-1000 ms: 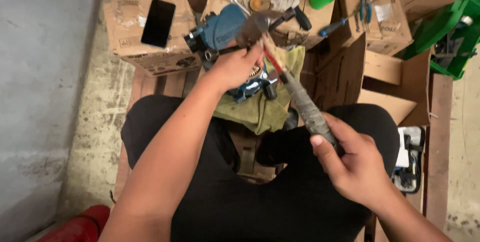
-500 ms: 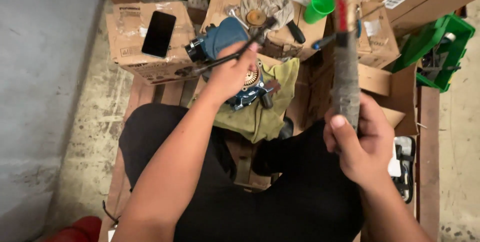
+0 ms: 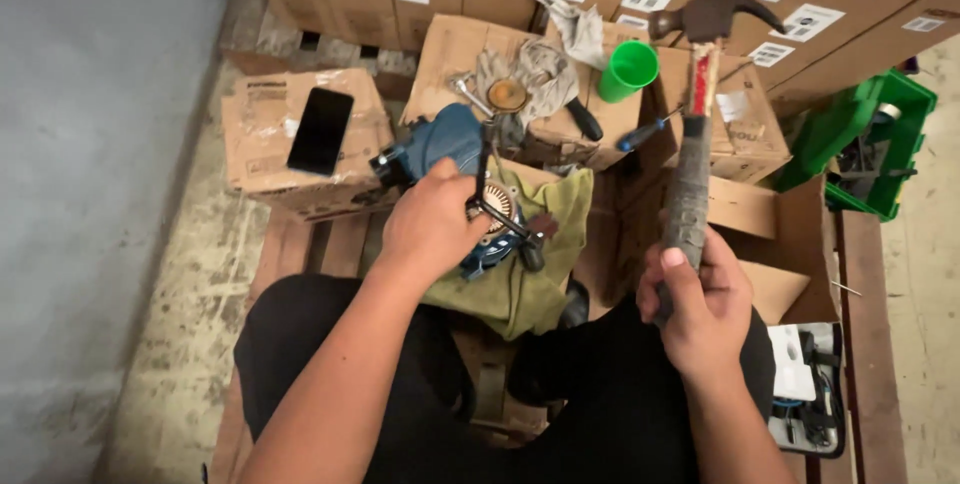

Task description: The person uses a screwdriver to loosen and remove a central nut from a blue motor component. They then use a hammer to tap the part and a screwdriver to pry out a circular metal piece from the motor housing.

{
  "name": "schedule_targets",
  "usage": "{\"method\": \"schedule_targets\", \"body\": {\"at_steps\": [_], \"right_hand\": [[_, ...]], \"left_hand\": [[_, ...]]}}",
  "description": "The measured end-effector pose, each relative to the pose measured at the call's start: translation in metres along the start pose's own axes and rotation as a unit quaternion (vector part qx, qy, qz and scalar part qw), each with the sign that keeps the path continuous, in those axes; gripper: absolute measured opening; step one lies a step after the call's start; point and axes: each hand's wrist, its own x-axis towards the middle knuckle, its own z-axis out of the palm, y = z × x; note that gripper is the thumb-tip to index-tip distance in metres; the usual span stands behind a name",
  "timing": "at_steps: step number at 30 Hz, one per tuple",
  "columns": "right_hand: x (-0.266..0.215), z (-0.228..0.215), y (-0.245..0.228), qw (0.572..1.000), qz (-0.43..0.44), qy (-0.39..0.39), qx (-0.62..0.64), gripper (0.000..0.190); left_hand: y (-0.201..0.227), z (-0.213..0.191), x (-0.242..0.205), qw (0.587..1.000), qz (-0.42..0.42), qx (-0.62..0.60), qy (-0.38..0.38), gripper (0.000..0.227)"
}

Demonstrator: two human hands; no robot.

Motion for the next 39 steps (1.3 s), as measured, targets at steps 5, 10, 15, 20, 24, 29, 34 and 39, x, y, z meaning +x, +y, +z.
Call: {"method": "schedule_targets", "body": {"at_steps": [5,10,15,20,24,29,34,39], "right_hand": [[0.003,-0.006,-0.002,0.999,0.003,0.035,0.014,0.023],[0.003,-0.012,0.004,1.0,0.003,0.017,0.019,0.027],[-0.001,-0.009,0.002,1.0,-0.004,0.011,0.021,0.029],[0.004,-0.019,0.012,1.0,-0.002,-0.008,-0.003,0.035],[0.043,-0.011,-0.016,0.973,0.104,-0.057,-0.199,0.04],[0.126,0.018,0.007,0.838,0.107,-0.174,-0.506,0.053],[0.207,0.057,0.121,0.734,-0.019,-0.308,-0.605,0.053],[0.242,0.079,0.177,0.711,-0.02,-0.315,-0.628,0.06]], "left_hand": [[0.001,0.003,0.007,0.999,0.007,0.026,-0.022,0.019],[-0.003,0.018,0.009,0.997,-0.018,0.051,-0.048,0.023],[0.005,0.021,0.01,0.993,-0.023,0.079,-0.081,0.024],[0.007,0.013,0.01,0.996,-0.032,0.056,-0.06,0.021],[0.004,-0.007,0.001,0.995,-0.038,-0.086,0.023,0.017],[-0.03,0.002,0.012,0.969,0.001,-0.146,0.201,0.034],[-0.029,-0.001,0.029,0.947,-0.041,-0.172,0.269,0.036],[-0.039,-0.009,0.048,0.924,-0.018,-0.225,0.309,0.051]]}}
